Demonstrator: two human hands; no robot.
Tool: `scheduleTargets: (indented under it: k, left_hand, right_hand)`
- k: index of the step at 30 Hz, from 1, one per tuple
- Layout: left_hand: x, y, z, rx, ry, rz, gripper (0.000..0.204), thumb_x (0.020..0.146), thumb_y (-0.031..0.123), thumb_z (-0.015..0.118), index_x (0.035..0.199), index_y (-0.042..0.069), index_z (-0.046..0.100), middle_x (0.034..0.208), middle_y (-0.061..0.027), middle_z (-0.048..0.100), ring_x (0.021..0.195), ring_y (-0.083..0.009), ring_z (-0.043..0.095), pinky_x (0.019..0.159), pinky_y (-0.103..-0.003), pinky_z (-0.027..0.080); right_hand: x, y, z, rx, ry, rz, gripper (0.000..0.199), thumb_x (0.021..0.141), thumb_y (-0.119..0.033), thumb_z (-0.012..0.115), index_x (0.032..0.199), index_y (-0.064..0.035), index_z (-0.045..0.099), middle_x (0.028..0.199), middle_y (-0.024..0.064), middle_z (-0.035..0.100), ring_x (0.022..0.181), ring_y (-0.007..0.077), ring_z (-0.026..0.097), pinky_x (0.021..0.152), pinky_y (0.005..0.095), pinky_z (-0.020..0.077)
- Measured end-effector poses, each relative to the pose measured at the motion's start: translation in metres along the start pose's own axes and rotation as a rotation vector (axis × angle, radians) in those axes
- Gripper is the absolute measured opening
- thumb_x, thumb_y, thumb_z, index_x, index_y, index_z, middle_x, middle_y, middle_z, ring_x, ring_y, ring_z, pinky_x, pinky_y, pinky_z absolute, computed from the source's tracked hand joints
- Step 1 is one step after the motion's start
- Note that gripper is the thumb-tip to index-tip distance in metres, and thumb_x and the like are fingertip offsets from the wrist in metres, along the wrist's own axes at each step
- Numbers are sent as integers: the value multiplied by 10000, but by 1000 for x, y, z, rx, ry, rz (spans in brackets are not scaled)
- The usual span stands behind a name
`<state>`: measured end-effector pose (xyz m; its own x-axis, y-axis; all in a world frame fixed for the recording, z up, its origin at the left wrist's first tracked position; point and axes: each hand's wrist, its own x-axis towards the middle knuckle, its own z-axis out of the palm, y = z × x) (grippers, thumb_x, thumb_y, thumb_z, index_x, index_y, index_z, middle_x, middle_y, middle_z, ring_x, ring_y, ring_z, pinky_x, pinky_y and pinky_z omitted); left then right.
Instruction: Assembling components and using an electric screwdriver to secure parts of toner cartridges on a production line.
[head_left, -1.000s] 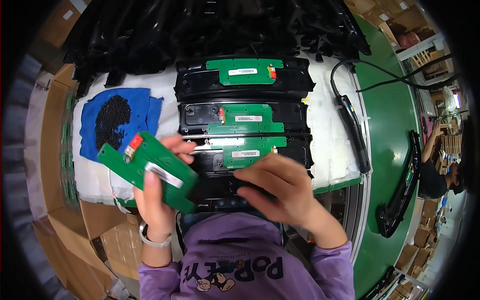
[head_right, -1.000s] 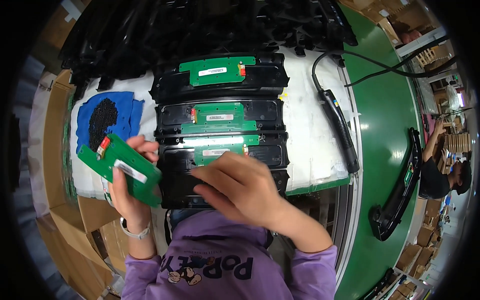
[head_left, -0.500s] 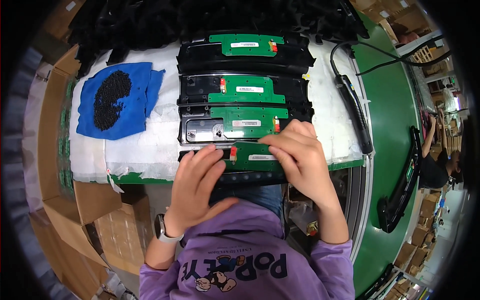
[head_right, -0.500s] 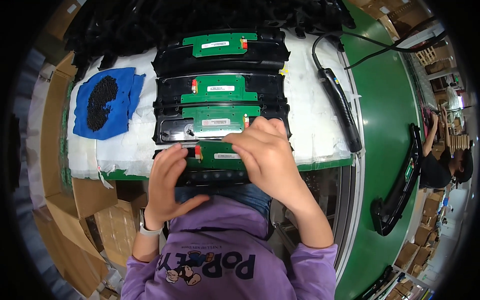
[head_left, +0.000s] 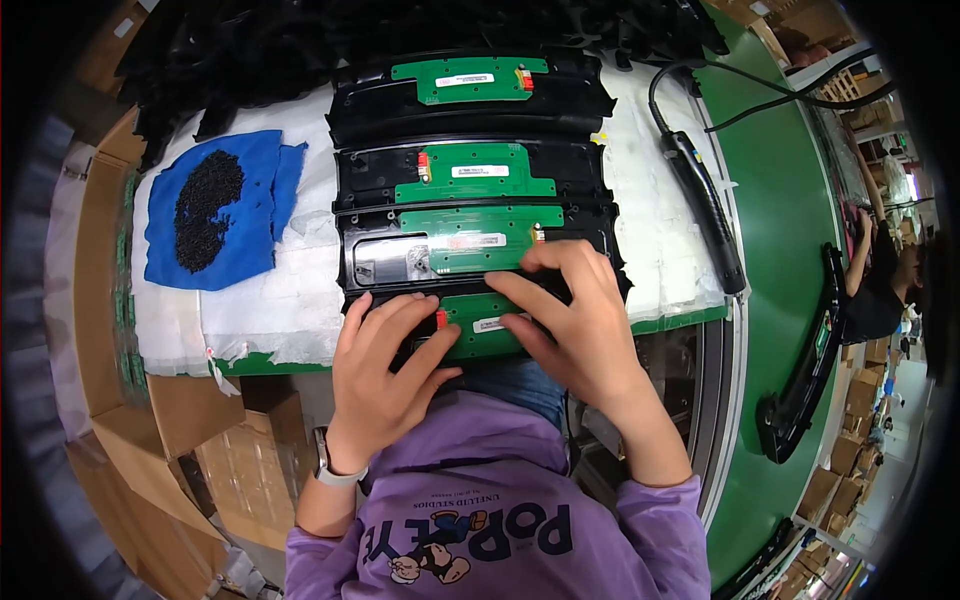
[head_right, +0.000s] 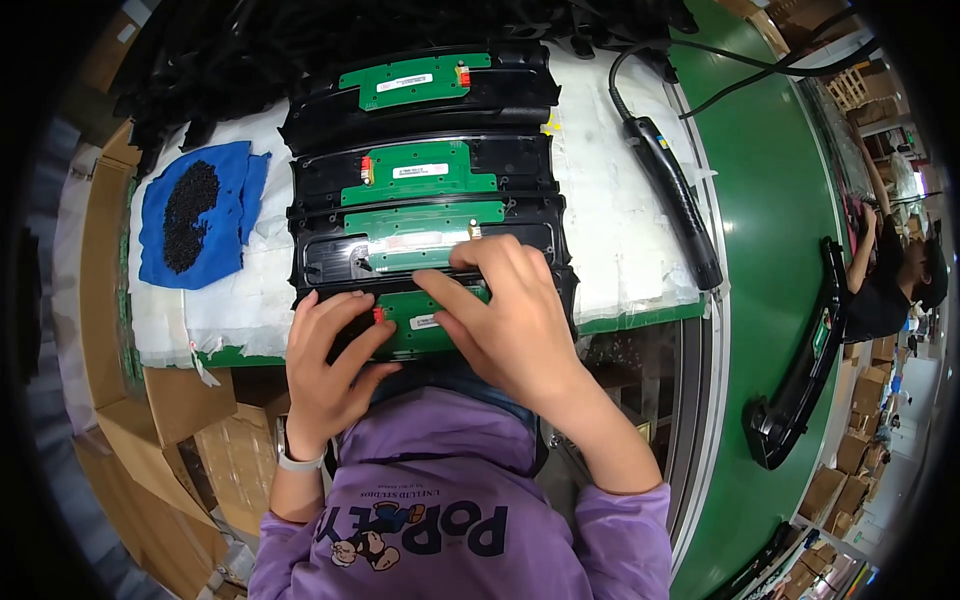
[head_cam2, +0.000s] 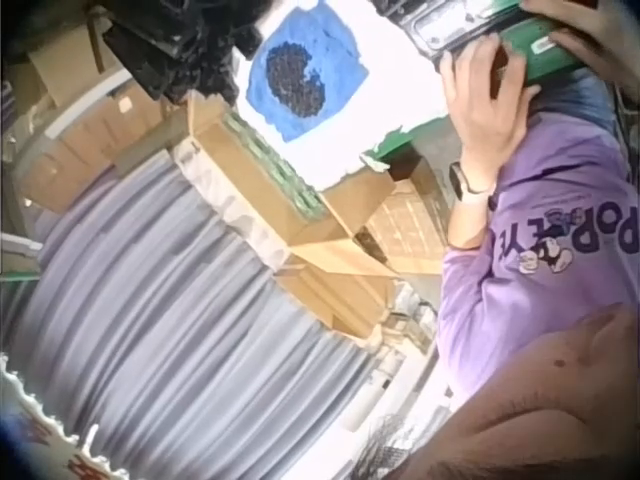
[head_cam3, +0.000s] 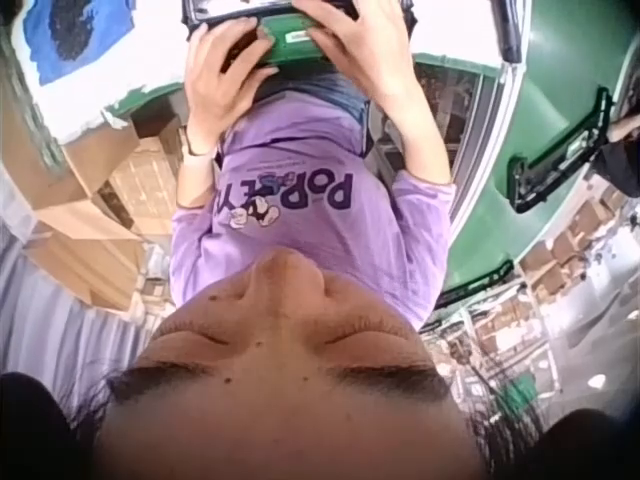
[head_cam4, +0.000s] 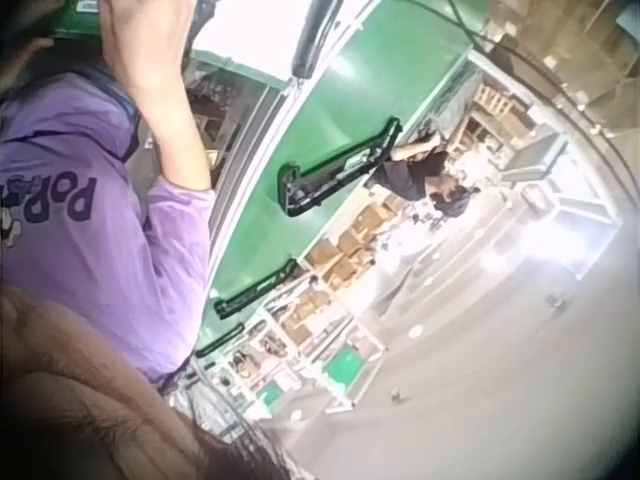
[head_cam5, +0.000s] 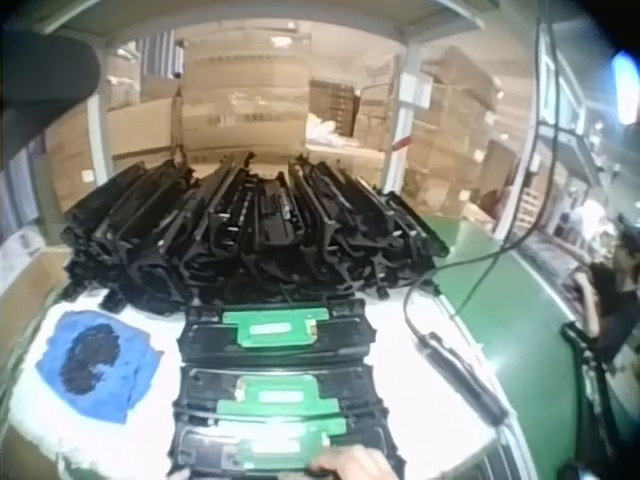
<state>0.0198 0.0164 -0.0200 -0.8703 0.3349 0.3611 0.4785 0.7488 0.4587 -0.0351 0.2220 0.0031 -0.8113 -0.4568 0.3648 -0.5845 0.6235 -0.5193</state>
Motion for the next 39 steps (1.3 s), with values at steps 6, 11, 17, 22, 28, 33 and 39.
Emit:
scheduleTargets:
  k: [6, 11, 17, 22, 28, 33, 39]
  left_hand:
    - [6, -6, -1, 44, 2, 41, 365, 650, 237, 732, 987, 122, 652, 1112, -102, 564, 1026, -286, 552, 893, -483, 390]
    - [10, -6, -16, 60, 21, 49, 398, 640, 229, 741, 999, 88, 641, 1090, -114, 572, 1025, -300, 549, 880, -452, 408]
    - [30, -71, -61, 267, 496, -117, 153, 733, 3, 610, 885, -13, 597, 832, -137, 581, 762, -311, 546, 676, -381, 437]
    - [34, -158, -114, 735, 252, -633, 140, 770, 140, 640, 820, 9, 625, 812, -147, 603, 737, -347, 588, 615, -416, 467]
    - [53, -187, -108, 608, 205, -529, 107, 751, 114, 649, 754, 14, 612, 784, -164, 601, 729, -360, 590, 616, -427, 468]
    - [31, -181, -113, 594, 444, -480, 76, 802, 53, 583, 825, 0, 633, 784, -182, 597, 711, -370, 581, 608, -420, 459]
    - [27, -178, -94, 455, 703, -356, 104, 831, 13, 567, 907, -25, 626, 806, -179, 599, 697, -348, 587, 619, -381, 471]
  right_hand:
    - [-21, 9, -5, 80, -22, -54, 278, 581, -122, 764, 830, -71, 650, 947, 77, 530, 885, 268, 533, 737, 377, 416]
    - [-19, 5, -2, 94, -10, -126, 302, 562, -159, 778, 815, -55, 651, 1001, 102, 536, 953, 298, 538, 745, 389, 429]
    - [-25, -4, -16, 31, 124, -126, 305, 576, -80, 760, 854, -29, 648, 954, 125, 555, 884, 327, 564, 717, 394, 454]
    - [-26, -2, -21, -22, 218, -125, 262, 594, -32, 728, 842, -25, 641, 906, 129, 553, 836, 327, 570, 696, 392, 472]
    - [-22, 6, -30, -72, 304, -72, 222, 590, -15, 711, 800, -15, 636, 855, 113, 563, 798, 294, 575, 664, 376, 471]
    - [-9, 12, -53, -122, 397, -9, 180, 607, -9, 699, 772, -21, 629, 751, 83, 559, 690, 278, 570, 590, 348, 458]
    - [17, -131, -103, -253, -301, 501, 187, 718, -61, 633, 903, -40, 634, 882, 113, 600, 740, 237, 606, 661, 346, 488]
